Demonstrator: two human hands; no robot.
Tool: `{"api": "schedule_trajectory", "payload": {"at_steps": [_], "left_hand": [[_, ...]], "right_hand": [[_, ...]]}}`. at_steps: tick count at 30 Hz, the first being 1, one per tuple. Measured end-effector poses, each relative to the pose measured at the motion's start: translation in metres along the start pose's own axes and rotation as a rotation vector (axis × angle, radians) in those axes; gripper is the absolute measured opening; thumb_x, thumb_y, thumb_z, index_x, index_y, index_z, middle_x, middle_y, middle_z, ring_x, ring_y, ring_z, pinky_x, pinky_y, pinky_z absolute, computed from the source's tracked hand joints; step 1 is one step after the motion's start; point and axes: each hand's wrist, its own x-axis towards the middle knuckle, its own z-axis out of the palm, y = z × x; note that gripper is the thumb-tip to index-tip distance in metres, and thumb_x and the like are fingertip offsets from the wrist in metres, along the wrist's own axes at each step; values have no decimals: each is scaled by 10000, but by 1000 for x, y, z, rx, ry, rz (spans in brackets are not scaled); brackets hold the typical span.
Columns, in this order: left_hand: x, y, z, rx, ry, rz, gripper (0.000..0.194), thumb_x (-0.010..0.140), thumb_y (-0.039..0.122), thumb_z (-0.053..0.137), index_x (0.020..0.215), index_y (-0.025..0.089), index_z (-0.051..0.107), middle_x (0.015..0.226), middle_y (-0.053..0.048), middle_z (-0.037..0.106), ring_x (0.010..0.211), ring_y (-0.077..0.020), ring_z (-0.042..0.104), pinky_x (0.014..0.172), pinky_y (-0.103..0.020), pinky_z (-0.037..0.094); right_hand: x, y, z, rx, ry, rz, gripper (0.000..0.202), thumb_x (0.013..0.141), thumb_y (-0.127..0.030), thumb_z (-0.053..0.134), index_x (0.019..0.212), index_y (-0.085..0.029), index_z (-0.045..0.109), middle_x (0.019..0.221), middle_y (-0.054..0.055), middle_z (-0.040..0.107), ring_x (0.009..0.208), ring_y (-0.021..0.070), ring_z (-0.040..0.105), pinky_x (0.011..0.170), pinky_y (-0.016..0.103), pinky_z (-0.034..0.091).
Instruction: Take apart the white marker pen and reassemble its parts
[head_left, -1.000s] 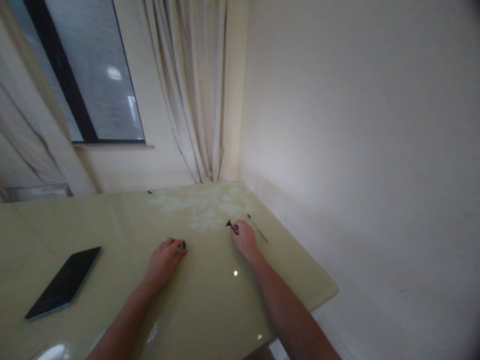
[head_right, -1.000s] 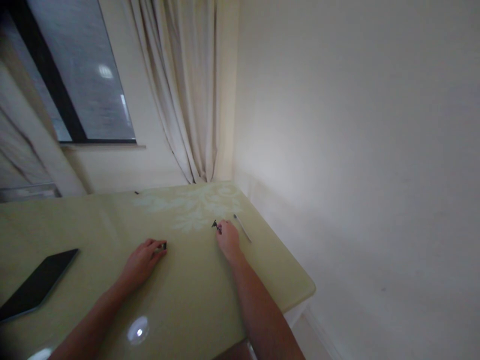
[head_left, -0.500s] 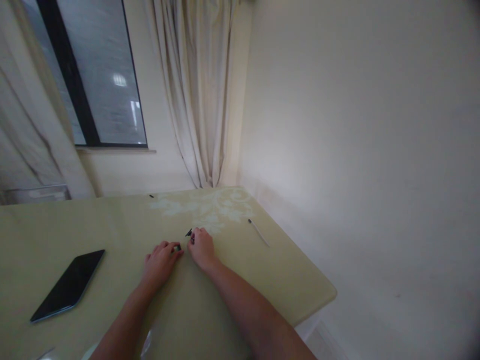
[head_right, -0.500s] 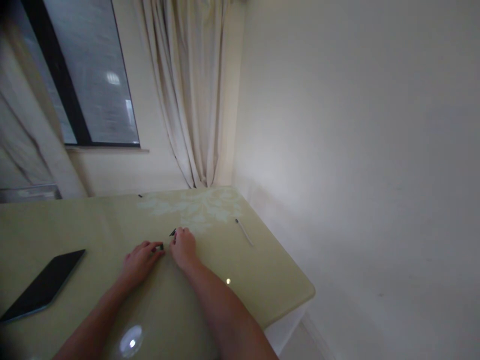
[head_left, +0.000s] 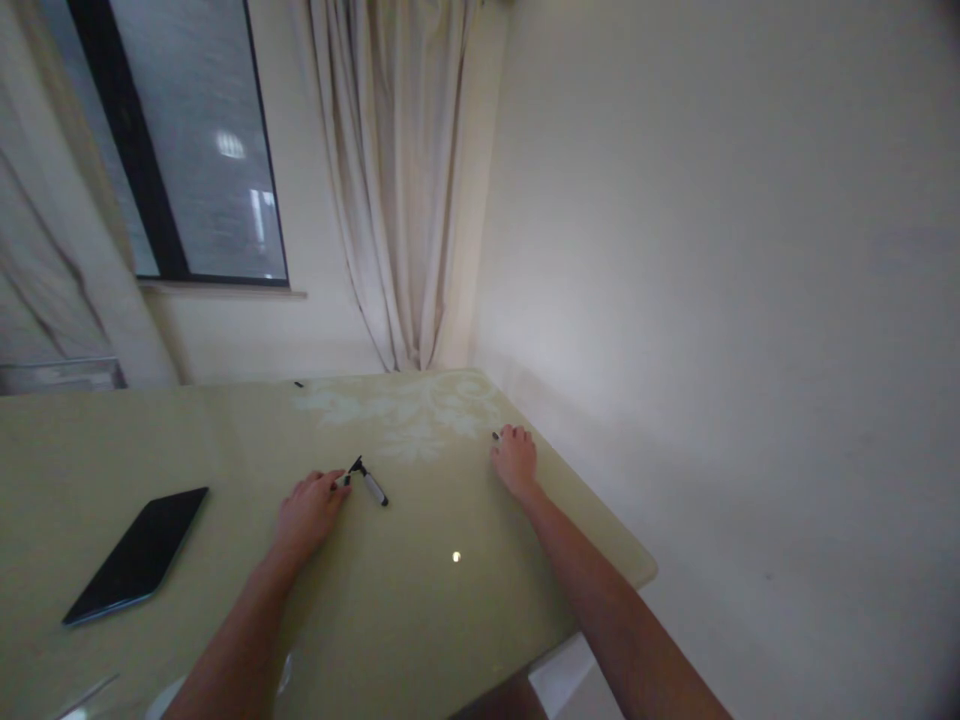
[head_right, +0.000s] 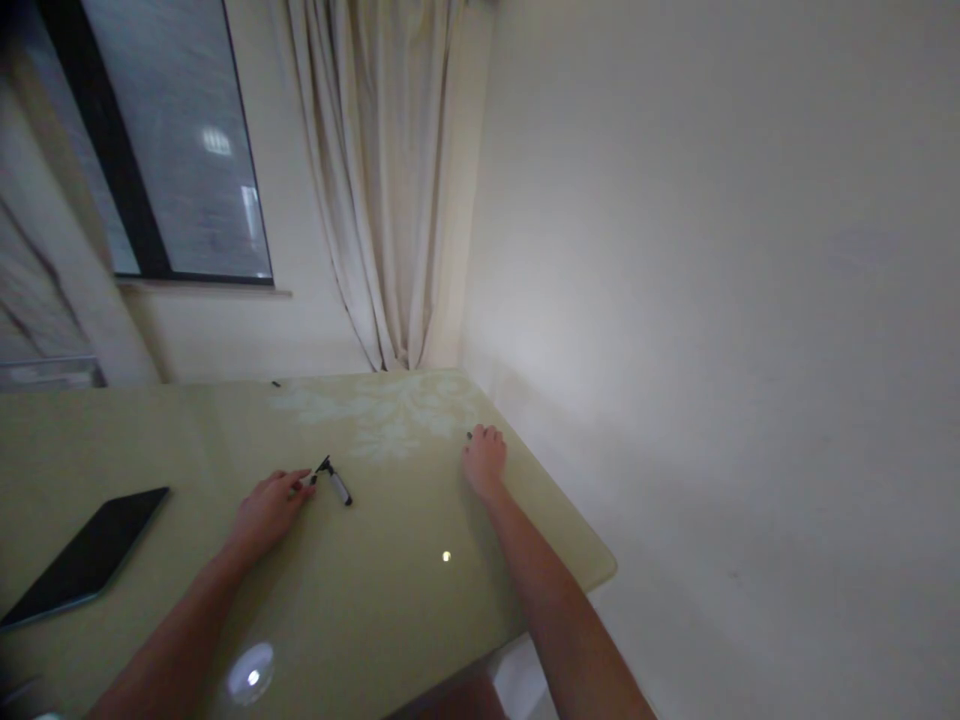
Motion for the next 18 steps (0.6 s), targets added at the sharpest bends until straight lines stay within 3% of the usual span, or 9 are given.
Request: {"api": "schedule_trajectory", "payload": {"at_steps": [3,5,9,13,15,18], "left_hand": [[-8,25,-4,7,68,33,526,1026,492,330,1092,175,744,1097,-151,728,1029,-312,686,899,-408,509],[-16,46,-6,39,58,52,534,1010,593,359,953,196,713,1011,-137,734,960,-307,693,859,-402,506],[-27,69,-8,117,-59,25,438,982,583,445,869,210,646,943,-135,745,889,-312,710,779,-394,495],[-32,61,-10,127,-87,-9,321,985,460,452,877,217,633,926,-130,758,854,-300,727,746,-377,482],[-34,56,-11,133,-88,-18,338,990,475,443,882,219,635,927,-131,759,862,-306,735,737,-374,479],[-36,57,-13,161,-113,-15,382,1002,509,415,896,219,639,930,-137,755,876,-324,739,733,-385,478]], "right_hand": [[-2,32,-2,47,-112,17,279,925,-89,566,1183,-146,654,1173,169,672,1066,261,623,876,332,430],[-8,24,3,161,-153,-46,286,899,-37,540,1132,-152,658,1081,125,687,965,215,629,832,302,417],[-26,-45,23,419,-176,-267,264,833,-13,591,1036,-171,652,985,64,679,883,174,609,804,271,411],[-50,-125,44,525,-207,-339,235,826,-54,621,1013,-193,646,995,58,671,855,174,595,793,282,424],[-59,-148,50,533,-216,-326,211,844,-80,627,1018,-198,647,1008,61,667,849,178,595,789,288,431],[-65,-157,53,594,-205,-291,217,852,-163,692,1061,-201,648,1028,63,658,853,185,599,787,292,447]]}}
